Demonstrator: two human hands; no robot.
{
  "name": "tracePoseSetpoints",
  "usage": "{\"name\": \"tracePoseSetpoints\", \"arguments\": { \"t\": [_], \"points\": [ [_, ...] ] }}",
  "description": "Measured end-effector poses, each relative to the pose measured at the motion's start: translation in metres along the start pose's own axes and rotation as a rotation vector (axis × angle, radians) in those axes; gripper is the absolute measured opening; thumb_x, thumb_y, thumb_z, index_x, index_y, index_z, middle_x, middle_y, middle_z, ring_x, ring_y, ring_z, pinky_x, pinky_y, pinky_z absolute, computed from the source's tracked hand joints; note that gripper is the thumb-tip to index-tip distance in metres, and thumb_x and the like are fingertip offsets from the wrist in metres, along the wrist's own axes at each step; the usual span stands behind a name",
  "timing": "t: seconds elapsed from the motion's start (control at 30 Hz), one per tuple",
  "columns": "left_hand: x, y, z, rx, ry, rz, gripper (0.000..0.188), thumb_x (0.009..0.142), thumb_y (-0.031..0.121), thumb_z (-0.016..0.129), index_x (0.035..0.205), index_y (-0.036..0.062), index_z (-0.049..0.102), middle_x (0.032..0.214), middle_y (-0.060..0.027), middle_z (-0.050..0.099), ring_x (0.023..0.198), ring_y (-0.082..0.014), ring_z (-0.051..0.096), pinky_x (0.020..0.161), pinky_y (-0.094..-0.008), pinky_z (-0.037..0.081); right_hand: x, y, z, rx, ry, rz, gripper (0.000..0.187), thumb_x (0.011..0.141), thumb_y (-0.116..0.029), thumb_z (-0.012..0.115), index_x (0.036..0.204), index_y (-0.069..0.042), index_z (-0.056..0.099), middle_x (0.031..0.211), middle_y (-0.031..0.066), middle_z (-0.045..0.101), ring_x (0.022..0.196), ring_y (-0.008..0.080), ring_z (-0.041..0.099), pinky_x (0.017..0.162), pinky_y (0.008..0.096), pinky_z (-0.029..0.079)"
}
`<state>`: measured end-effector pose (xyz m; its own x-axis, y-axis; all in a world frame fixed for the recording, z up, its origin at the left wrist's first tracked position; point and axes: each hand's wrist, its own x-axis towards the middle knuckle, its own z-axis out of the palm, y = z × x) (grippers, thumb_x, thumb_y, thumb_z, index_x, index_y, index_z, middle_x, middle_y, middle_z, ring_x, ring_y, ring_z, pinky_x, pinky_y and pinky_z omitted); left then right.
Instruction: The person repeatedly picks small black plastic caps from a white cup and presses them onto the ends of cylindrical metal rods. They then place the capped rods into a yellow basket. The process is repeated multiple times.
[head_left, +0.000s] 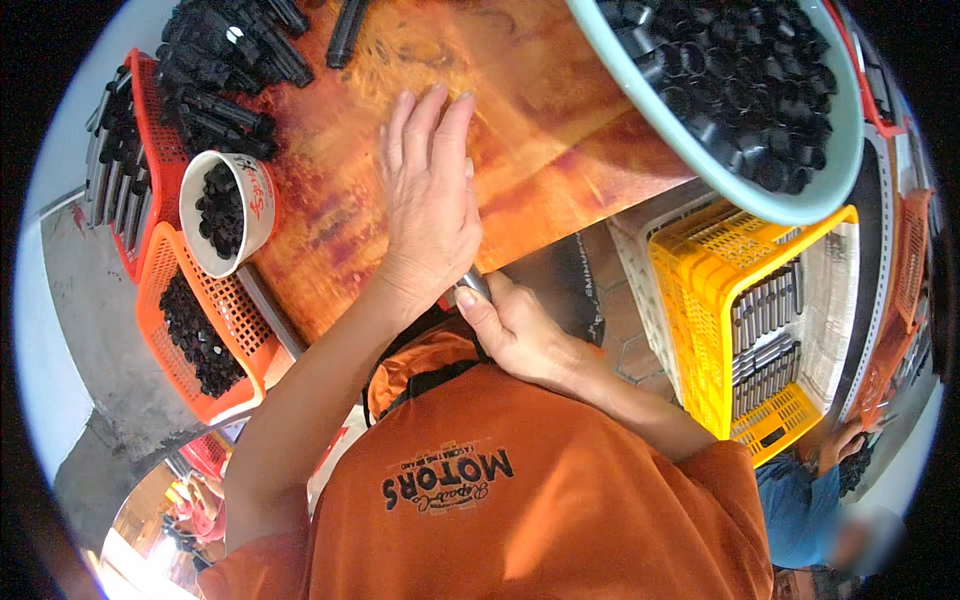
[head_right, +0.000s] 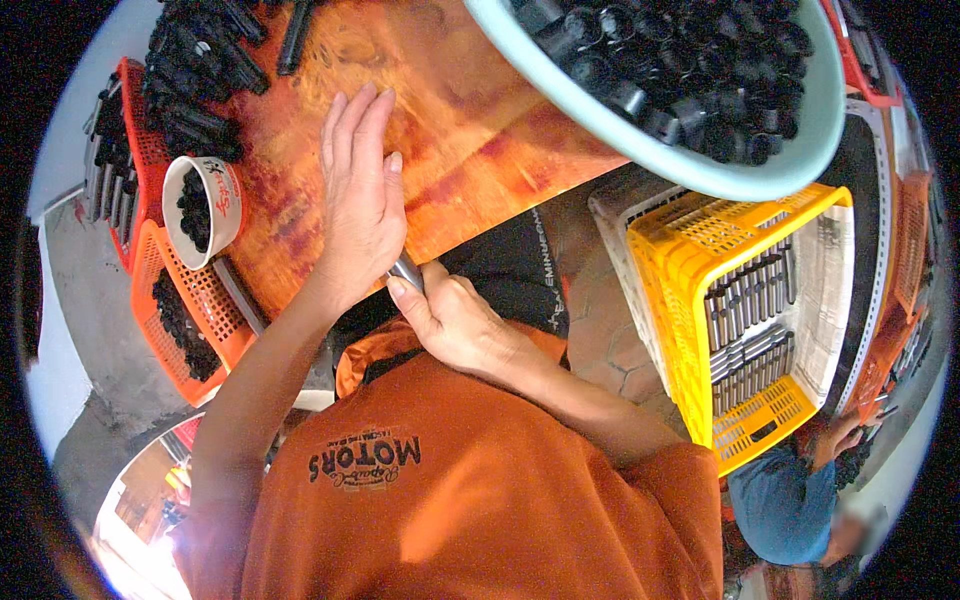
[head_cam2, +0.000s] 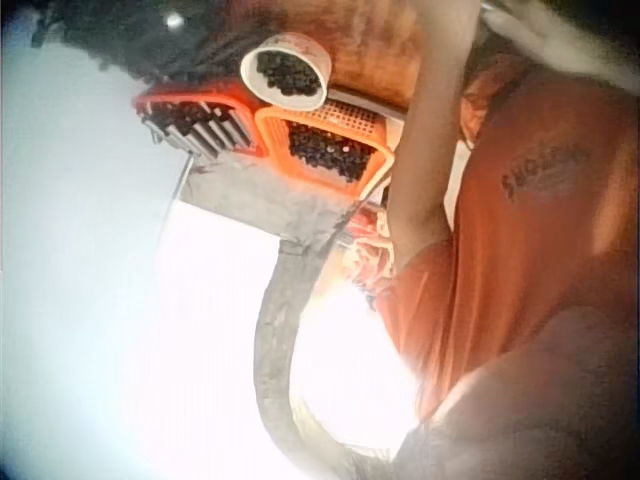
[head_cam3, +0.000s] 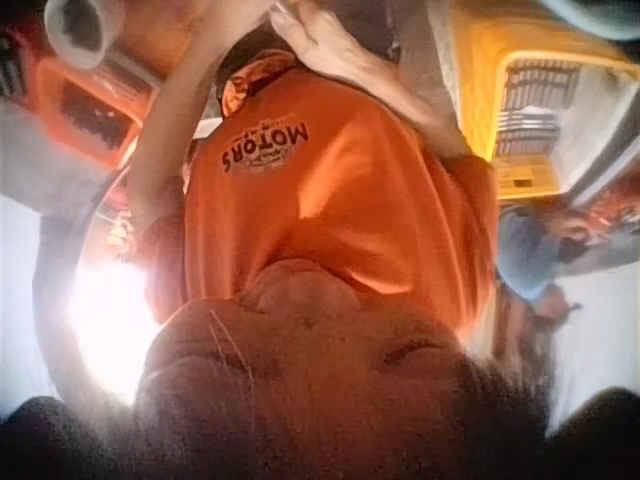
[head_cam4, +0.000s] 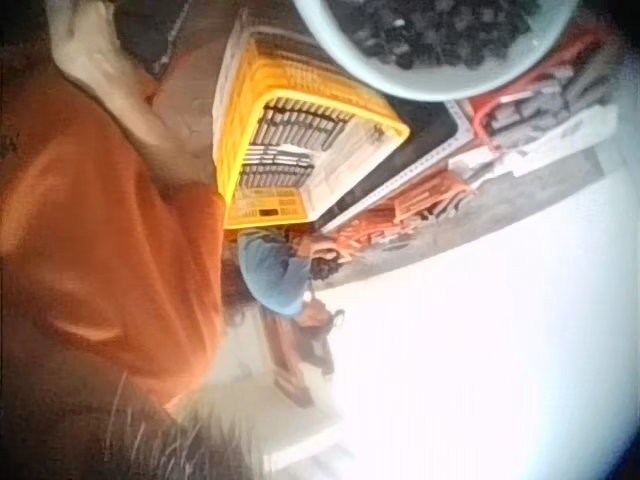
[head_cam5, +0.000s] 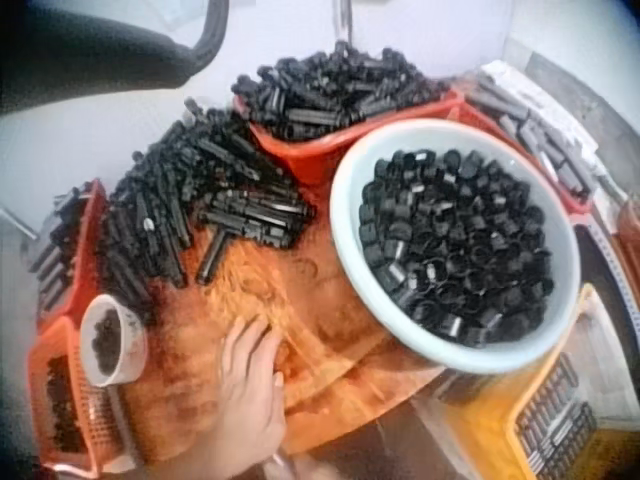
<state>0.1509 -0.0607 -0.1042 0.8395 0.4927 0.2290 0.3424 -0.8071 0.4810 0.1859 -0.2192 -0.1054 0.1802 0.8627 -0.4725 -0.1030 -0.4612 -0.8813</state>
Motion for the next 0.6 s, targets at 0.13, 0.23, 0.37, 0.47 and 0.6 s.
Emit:
{"name": "tracePoseSetpoints", "arguments": {
  "t": [0.13, 0.23, 0.37, 0.47, 0.6],
  "points": [
    [-0.001, 0.0, -0.003, -0.058, 0.017, -0.015, 0.053, 0.084, 0.001, 0.048, 0.136, -0.0017, 0.038, 0.14, -0.0236, 0.035, 0.132, -0.0453, 0.027, 0.112, -0.0513, 0.021, -0.002, -0.009, 0.002, -0.013, 0.037, 0.042, 0.051, 0.1, -0.039, 0.042, 0.09, 0.011, 0.048, 0.07, 0.0315, 0.057, 0.072, 0.0476, 0.062, 0.062, 0.0509, 0.047],
    [-0.004, -0.004, -0.004, -0.082, 0.041, -0.016, 0.053, 0.084, 0.002, 0.049, 0.136, -0.0028, 0.037, 0.14, -0.0242, 0.036, 0.133, -0.0456, 0.026, 0.112, -0.0511, 0.021, -0.006, -0.016, 0.007, -0.025, 0.026, 0.106, 0.048, 0.1, -0.036, 0.042, 0.09, 0.01, 0.047, 0.07, 0.0324, 0.056, 0.072, 0.0485, 0.061, 0.062, 0.0517, 0.046],
    [-0.012, -0.009, -0.012, -0.117, 0.07, 0.005, 0.052, 0.086, 0.006, 0.05, 0.136, -0.0037, 0.036, 0.139, -0.0248, 0.038, 0.134, -0.0457, 0.026, 0.112, -0.0514, 0.021, -0.009, -0.018, 0.011, -0.087, 0.034, 0.064, 0.04, 0.097, -0.031, 0.044, 0.093, 0.009, 0.046, 0.07, 0.033, 0.056, 0.072, 0.0487, 0.06, 0.063, 0.0523, 0.045],
    [-0.016, -0.011, -0.014, -0.158, 0.095, 0.006, 0.051, 0.089, 0.009, 0.05, 0.136, -0.0041, 0.036, 0.139, -0.0252, 0.037, 0.134, -0.0456, 0.026, 0.111, -0.0514, 0.022, -0.011, -0.022, 0.009, -0.177, 0.05, 0.031, 0.038, 0.095, -0.029, 0.047, 0.095, 0.009, 0.045, 0.068, 0.0323, 0.057, 0.07, 0.0488, 0.06, 0.062, 0.0528, 0.045],
    [-0.022, -0.012, -0.017, -0.272, 0.112, -0.069, 0.049, 0.095, 0.019, 0.049, 0.136, -0.0047, 0.036, 0.139, -0.0258, 0.037, 0.135, -0.0439, 0.027, 0.111, -0.0503, 0.023, -0.018, -0.024, 0.008, -0.306, 0.162, -0.095, 0.038, 0.093, -0.03, 0.052, 0.096, 0.007, 0.046, 0.066, 0.0307, 0.058, 0.068, 0.0491, 0.06, 0.062, 0.0529, 0.047]
  ]
}}
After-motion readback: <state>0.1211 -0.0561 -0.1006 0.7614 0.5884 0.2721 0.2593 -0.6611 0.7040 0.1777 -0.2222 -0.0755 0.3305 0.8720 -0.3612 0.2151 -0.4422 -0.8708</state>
